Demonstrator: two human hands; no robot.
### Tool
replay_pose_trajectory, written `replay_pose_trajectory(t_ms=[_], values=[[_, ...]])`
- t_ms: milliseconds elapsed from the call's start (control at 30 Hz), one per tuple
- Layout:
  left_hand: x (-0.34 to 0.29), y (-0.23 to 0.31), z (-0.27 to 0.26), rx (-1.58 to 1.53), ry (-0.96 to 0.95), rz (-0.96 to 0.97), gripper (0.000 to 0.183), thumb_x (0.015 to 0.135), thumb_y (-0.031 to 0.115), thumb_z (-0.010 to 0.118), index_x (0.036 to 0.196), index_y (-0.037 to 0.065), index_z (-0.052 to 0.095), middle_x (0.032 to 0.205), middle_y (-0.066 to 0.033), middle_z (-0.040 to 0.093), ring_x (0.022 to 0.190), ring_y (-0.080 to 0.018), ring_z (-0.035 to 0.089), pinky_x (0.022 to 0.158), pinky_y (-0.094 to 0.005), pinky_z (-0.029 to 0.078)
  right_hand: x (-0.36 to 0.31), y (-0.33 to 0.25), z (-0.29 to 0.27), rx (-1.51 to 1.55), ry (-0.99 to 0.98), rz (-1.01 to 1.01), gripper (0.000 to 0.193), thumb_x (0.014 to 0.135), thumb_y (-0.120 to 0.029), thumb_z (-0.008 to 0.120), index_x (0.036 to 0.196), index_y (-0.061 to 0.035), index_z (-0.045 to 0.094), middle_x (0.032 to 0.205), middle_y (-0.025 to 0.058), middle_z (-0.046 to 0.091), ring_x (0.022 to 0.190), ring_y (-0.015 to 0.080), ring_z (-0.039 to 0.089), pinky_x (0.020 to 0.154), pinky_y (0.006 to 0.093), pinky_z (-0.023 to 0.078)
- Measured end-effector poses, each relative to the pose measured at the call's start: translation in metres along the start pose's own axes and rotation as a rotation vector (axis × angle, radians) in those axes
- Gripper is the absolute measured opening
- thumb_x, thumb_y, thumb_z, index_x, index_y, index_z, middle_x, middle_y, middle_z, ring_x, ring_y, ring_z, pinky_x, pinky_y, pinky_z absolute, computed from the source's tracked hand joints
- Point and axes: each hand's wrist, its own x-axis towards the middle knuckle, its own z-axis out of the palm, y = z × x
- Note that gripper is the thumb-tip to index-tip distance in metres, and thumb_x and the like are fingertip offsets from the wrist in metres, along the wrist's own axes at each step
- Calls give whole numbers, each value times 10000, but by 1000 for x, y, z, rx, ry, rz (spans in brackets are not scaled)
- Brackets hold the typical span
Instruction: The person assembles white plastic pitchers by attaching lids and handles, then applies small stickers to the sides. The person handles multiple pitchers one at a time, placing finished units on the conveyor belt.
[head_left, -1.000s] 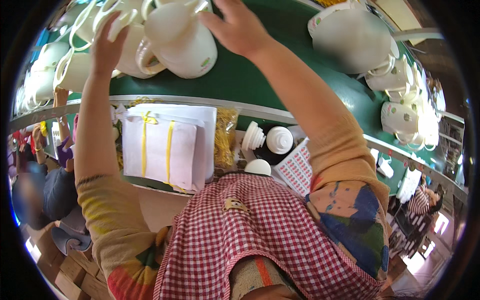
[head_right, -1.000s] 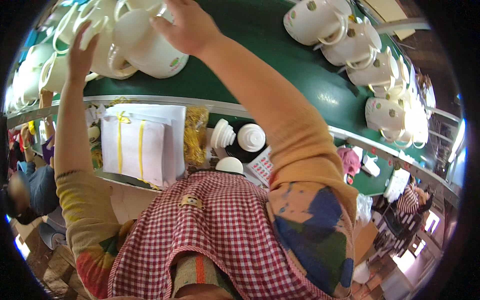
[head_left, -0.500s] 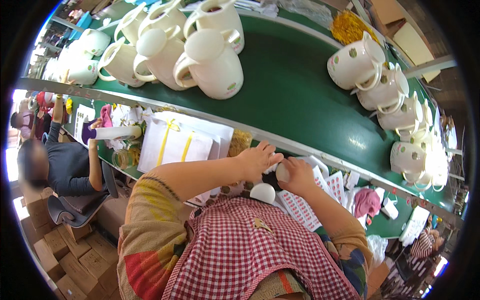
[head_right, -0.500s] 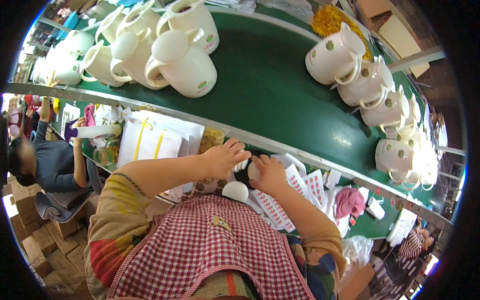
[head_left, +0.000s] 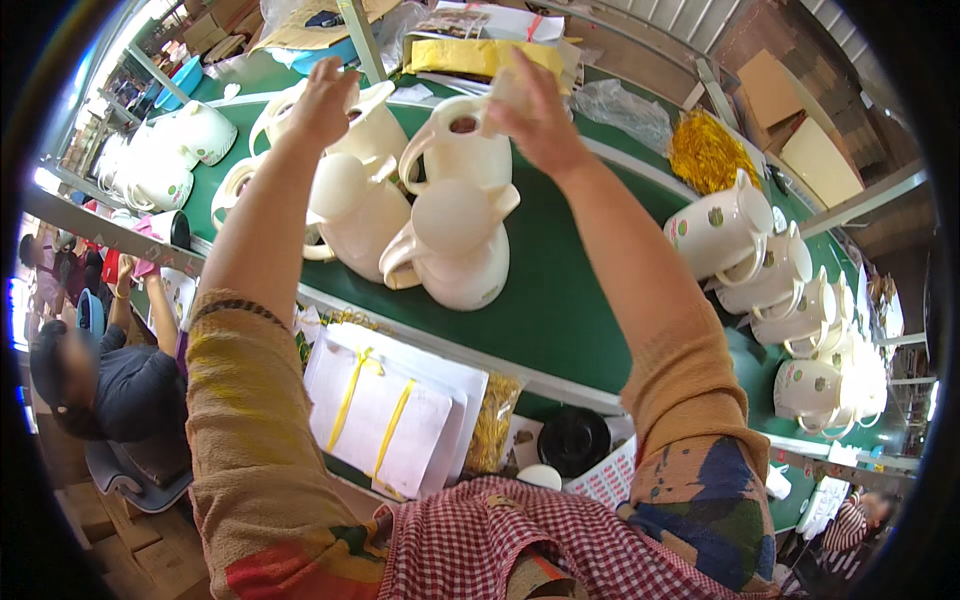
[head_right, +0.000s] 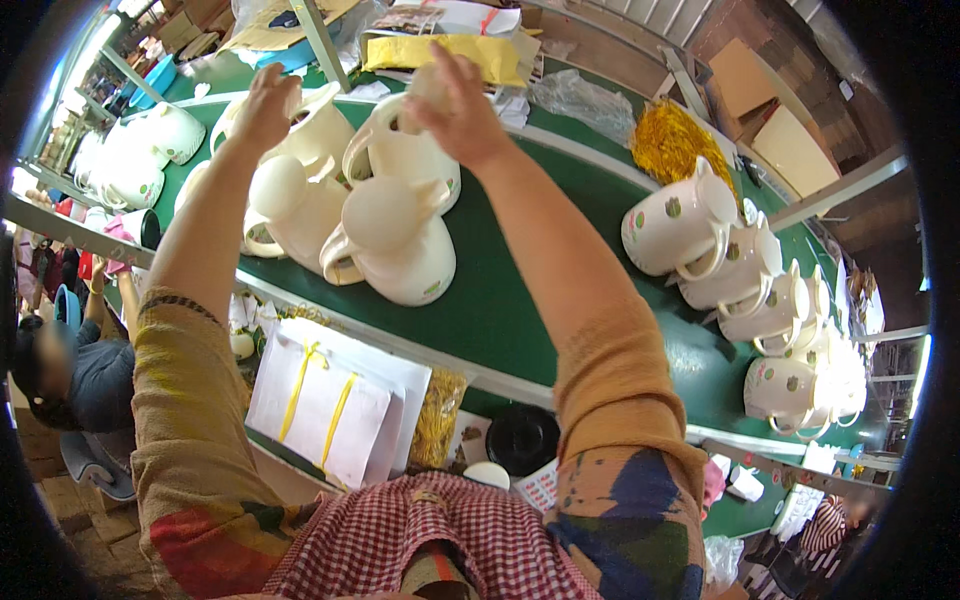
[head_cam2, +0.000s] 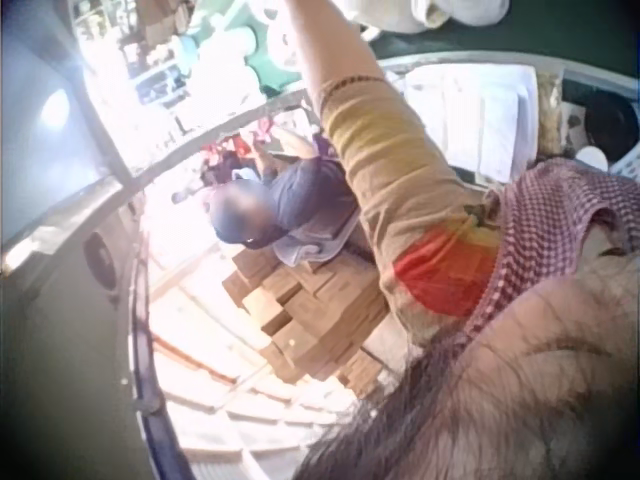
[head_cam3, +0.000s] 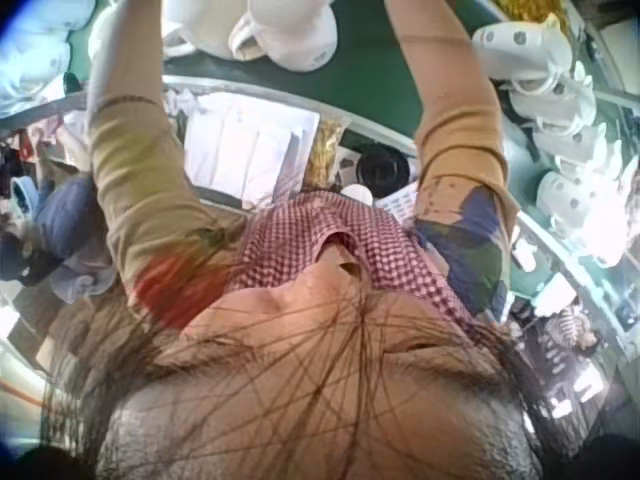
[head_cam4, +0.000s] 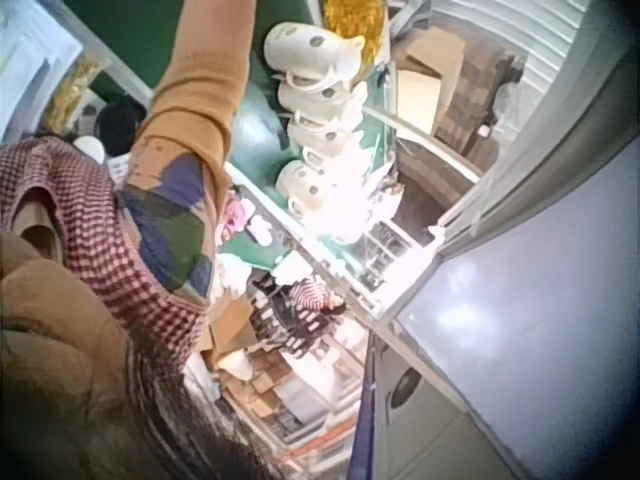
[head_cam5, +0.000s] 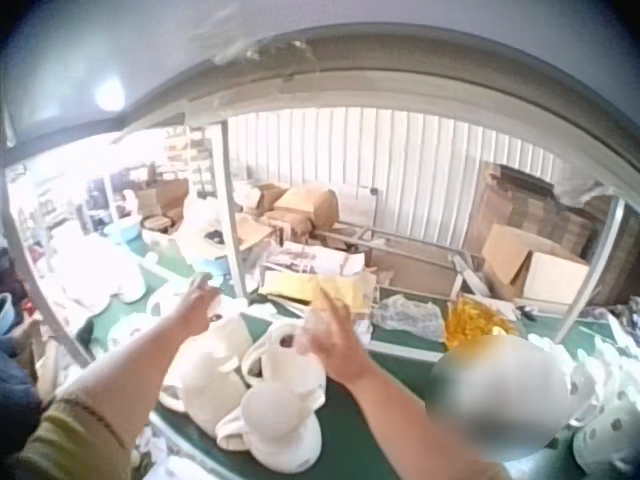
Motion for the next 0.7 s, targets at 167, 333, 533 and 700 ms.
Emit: replay_pose_trajectory(t_ms=[167,333,533,700], values=[[-3,-5,40,-49,-213,-112,608,717,-75,584,1290,126,546,1439,-125,403,1397,-315,307,1103,-408,358,18,22,67,37,-242,269,762,909,-341,603,1518,-204,166,1458,237,258,1318,413,379,1066,431,379],[-3,-10,49,-610,-327,-253,811,658,-159,443,1419,121,423,1490,-164,363,1418,-299,290,1169,-364,241,-13,29,49,-210,-394,249,637,909,-346,596,1471,-303,299,1451,147,350,1317,349,403,1085,483,307],[4,23,33,-461,174,-214,430,829,124,665,1250,111,578,1213,-139,630,1139,-323,584,988,-383,445,-49,19,10,-746,-91,-66,465,900,-338,606,1342,-245,496,1351,116,507,1232,305,497,1032,479,360],[-124,194,-110,-727,-229,26,208,848,87,644,1054,72,659,1028,-106,674,949,-262,654,833,-348,524,-107,-84,-106,-43,-201,345,409,877,-299,629,1215,-77,571,1133,190,617,1043,363,590,889,430,471]])
